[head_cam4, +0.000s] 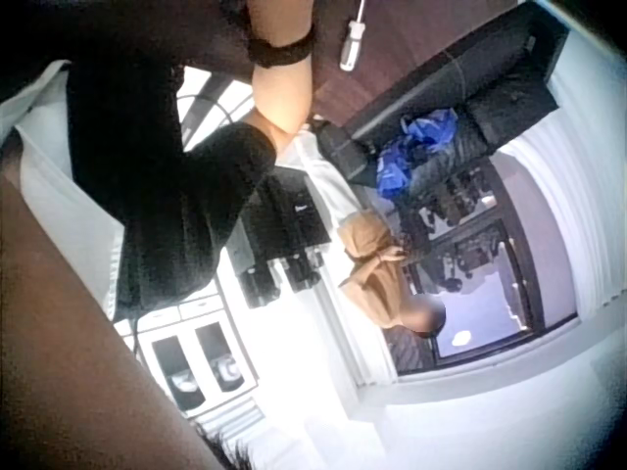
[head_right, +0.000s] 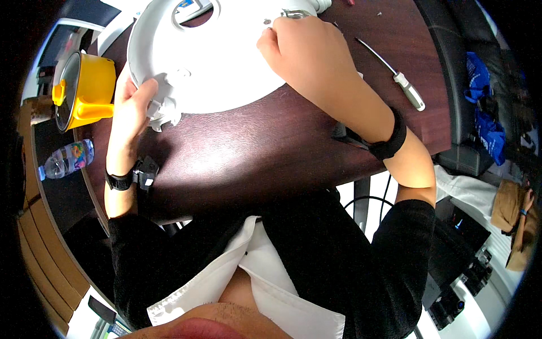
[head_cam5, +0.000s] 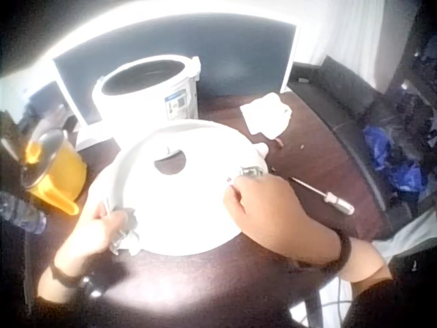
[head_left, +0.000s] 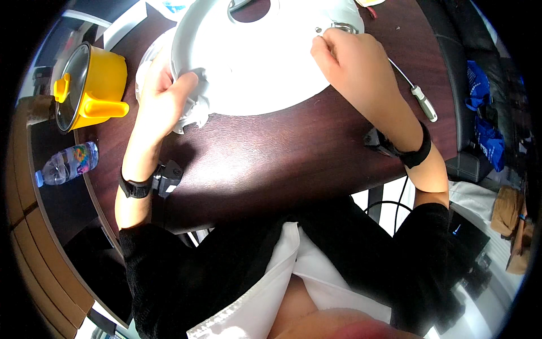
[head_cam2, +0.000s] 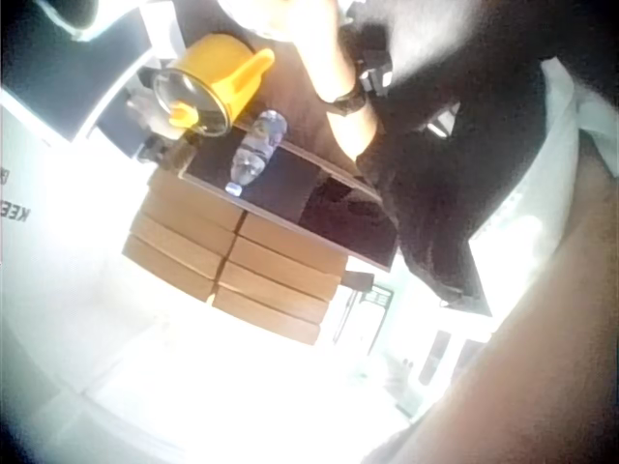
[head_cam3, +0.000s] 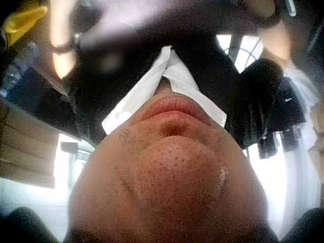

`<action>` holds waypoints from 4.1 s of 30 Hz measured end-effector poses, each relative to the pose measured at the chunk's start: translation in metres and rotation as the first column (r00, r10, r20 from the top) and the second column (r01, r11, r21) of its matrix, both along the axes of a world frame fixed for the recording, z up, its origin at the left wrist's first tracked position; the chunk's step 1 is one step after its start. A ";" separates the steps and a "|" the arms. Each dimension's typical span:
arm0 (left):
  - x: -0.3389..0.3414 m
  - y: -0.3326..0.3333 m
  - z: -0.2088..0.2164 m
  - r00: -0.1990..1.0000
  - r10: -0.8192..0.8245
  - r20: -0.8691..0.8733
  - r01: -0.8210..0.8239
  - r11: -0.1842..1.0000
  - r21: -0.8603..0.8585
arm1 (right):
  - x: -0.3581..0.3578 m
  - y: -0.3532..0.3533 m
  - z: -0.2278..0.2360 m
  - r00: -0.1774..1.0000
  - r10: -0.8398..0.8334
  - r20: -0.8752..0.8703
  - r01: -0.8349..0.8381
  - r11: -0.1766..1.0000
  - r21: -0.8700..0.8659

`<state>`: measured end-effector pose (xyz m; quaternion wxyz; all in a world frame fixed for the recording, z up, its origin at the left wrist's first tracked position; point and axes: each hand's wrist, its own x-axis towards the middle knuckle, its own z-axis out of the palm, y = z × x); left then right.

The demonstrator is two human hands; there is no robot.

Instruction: The person assembles a white circular appliance base by hand, inserting small components and securing them with a screwdriver. They manipulate the base and internal parts, then use the screwdriver to tighten screws.

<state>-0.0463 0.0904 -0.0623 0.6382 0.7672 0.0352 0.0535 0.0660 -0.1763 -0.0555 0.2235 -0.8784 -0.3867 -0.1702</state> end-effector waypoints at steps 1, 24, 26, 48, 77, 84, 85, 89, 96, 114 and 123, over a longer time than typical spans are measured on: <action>0.000 -0.003 0.001 1.000 0.000 0.014 0.000 1.000 0.011 | -0.001 0.000 0.001 0.999 -0.005 0.036 0.006 1.000 -0.003; -0.011 -0.023 0.008 0.993 0.045 0.107 -0.053 0.996 0.076 | 0.015 0.007 -0.006 0.983 0.090 0.162 -0.058 0.979 -0.194; -0.011 -0.018 0.013 1.000 0.008 0.025 -0.009 0.999 0.034 | 0.016 0.008 -0.010 0.977 0.107 0.187 -0.063 0.971 -0.230; -0.009 -0.016 0.002 0.990 0.138 0.015 -0.136 0.986 -0.095 | 0.089 -0.085 0.001 0.993 0.057 -0.100 -0.081 0.963 -0.256; -0.002 -0.014 0.019 0.982 0.104 0.158 -0.108 0.994 0.021 | 0.029 -0.001 0.018 0.769 0.334 -0.545 -0.376 0.926 0.036; 0.001 -0.003 0.013 0.973 0.072 0.217 -0.077 0.997 0.015 | -0.006 0.066 0.006 0.690 0.623 -0.367 -0.525 0.781 0.338; 0.000 -0.004 0.016 0.974 0.077 0.213 -0.088 0.995 0.045 | -0.008 0.071 0.003 0.706 0.627 -0.329 -0.529 0.776 0.344; 0.000 0.000 0.014 0.970 0.111 0.215 -0.152 0.971 0.183 | -0.012 0.086 -0.006 0.755 0.626 -0.194 -0.528 0.756 0.386; -0.004 -0.004 0.028 0.971 0.238 -0.028 -0.222 0.936 0.273 | -0.014 0.099 -0.013 0.811 0.569 -0.139 -0.484 0.785 0.388; -0.007 0.004 0.017 0.937 0.227 0.264 -0.334 0.800 0.499 | -0.018 0.105 -0.004 0.876 0.481 -0.029 -0.466 0.861 0.206; -0.009 -0.001 0.022 0.927 0.251 0.277 -0.317 0.921 0.227 | -0.028 0.110 0.006 0.924 0.356 -0.139 -0.308 0.909 0.280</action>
